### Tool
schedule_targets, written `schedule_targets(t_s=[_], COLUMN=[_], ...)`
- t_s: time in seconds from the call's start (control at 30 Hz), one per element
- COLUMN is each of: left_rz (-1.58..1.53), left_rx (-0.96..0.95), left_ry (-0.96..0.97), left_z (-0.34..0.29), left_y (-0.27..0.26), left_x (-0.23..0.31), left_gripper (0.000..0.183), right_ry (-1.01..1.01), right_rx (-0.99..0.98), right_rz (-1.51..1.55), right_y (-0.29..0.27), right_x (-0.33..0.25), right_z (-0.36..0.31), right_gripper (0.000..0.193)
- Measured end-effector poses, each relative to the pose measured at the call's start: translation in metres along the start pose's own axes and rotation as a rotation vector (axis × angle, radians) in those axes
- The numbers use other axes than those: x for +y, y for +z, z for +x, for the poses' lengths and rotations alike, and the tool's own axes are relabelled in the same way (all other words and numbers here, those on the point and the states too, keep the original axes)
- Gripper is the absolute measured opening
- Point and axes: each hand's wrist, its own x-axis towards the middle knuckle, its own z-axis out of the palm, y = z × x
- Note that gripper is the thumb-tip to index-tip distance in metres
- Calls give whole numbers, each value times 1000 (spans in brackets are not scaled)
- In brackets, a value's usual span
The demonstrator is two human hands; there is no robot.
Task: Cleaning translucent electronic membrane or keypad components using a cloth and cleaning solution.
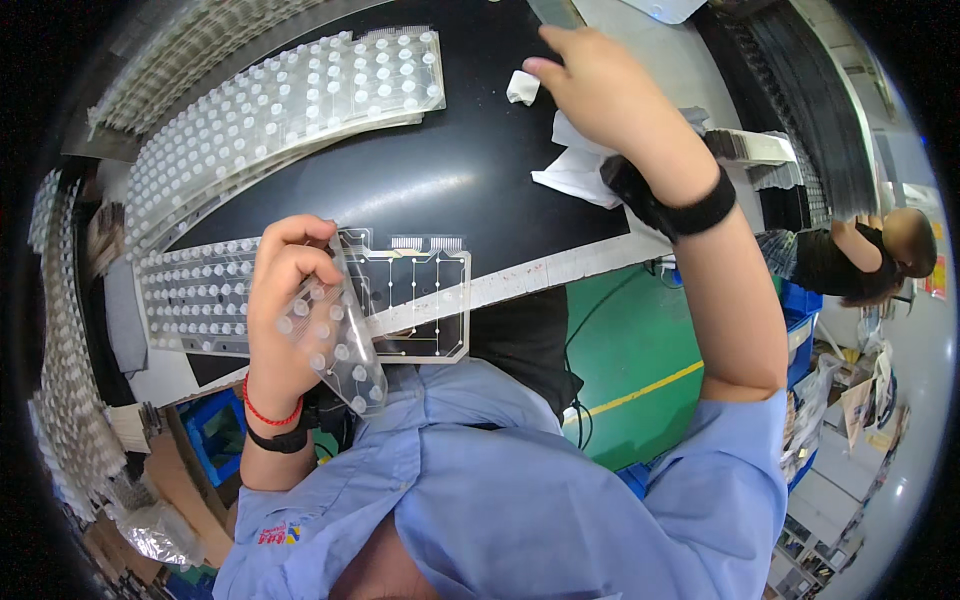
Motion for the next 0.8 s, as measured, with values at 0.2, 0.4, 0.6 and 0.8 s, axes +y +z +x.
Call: schedule_targets(t_s=[0.2, 0.4, 0.6, 0.8], left_rz=[-25, 1, -44, -67], left_rx=[-6, -27, -42, -81], left_ry=[-22, 22, 11, 20], left_z=[-4, -3, -5, -4], left_y=[2, 1, -1, -4], left_x=[-5, -6, -3, -2], left_gripper=[21, 18, 19, 15], right_ry=[17, 62, 31, -69], right_rx=[-239, -208, -166, -163], right_rz=[-51, 158, 204, 418], right_y=[7, 3, -12, -15], right_x=[5, -11, -34, -123], right_z=[7, -5, -13, -69], right_gripper=[29, 21, 18, 18])
